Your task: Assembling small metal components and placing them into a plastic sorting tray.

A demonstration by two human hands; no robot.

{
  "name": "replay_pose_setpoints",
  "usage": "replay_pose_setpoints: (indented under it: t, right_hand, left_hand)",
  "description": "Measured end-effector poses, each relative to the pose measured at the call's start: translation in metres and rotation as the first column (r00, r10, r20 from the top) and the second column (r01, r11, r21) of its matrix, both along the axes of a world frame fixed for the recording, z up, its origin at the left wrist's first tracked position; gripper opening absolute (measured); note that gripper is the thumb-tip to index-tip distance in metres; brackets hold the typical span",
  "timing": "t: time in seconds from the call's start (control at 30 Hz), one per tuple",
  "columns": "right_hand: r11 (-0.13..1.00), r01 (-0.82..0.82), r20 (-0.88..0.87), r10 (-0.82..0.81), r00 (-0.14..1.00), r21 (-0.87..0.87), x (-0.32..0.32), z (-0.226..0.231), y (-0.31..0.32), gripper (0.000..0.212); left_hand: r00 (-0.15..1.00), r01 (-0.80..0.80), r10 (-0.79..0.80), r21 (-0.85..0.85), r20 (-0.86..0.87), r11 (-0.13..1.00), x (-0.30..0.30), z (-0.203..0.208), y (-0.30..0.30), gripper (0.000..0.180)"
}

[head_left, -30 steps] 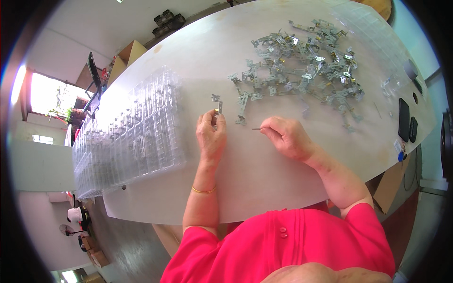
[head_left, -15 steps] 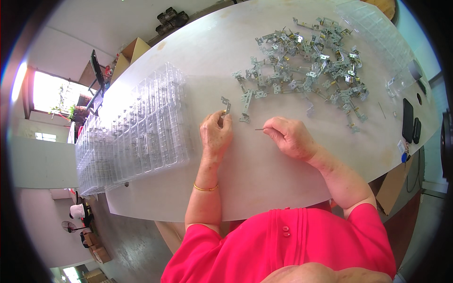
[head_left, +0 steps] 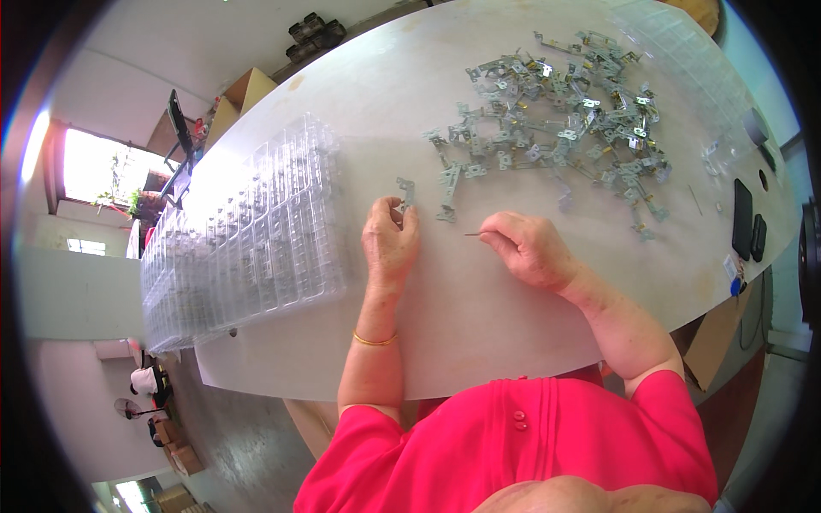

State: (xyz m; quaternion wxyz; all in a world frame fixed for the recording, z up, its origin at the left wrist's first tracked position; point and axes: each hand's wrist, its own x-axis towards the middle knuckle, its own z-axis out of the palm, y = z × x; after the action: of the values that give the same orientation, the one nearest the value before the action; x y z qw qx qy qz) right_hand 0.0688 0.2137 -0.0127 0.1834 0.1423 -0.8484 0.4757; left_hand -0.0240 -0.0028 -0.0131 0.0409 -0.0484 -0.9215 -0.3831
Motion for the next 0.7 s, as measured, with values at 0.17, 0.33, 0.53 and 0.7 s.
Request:
replay_pose_setpoints:
  t: [0.17,0.33,0.53,0.7]
  right_hand:
    - [1.000,-0.018,-0.002,0.018,1.000,-0.022,-0.002,0.000,-0.002,0.008]
    - [1.000,0.004,0.046,-0.003,0.999,-0.013,0.001,0.000,0.001,0.007]
    - [0.992,0.030,0.150,-0.011,0.989,-0.124,0.003,0.001,0.000,0.006]
    - [0.983,0.055,0.162,-0.027,0.986,-0.176,0.000,-0.004,0.001,0.005]
  left_hand:
    - [0.969,-0.020,-0.011,-0.124,-0.246,0.992,-0.007,-0.017,-0.009,0.025]
    - [0.938,-0.030,-0.044,-0.207,-0.343,0.978,-0.008,-0.021,-0.006,0.021]
    - [0.996,0.021,-0.014,0.080,-0.086,0.997,0.012,0.014,0.002,0.016]
    - [0.993,0.069,-0.047,0.207,-0.111,0.976,0.036,0.066,-0.002,0.012]
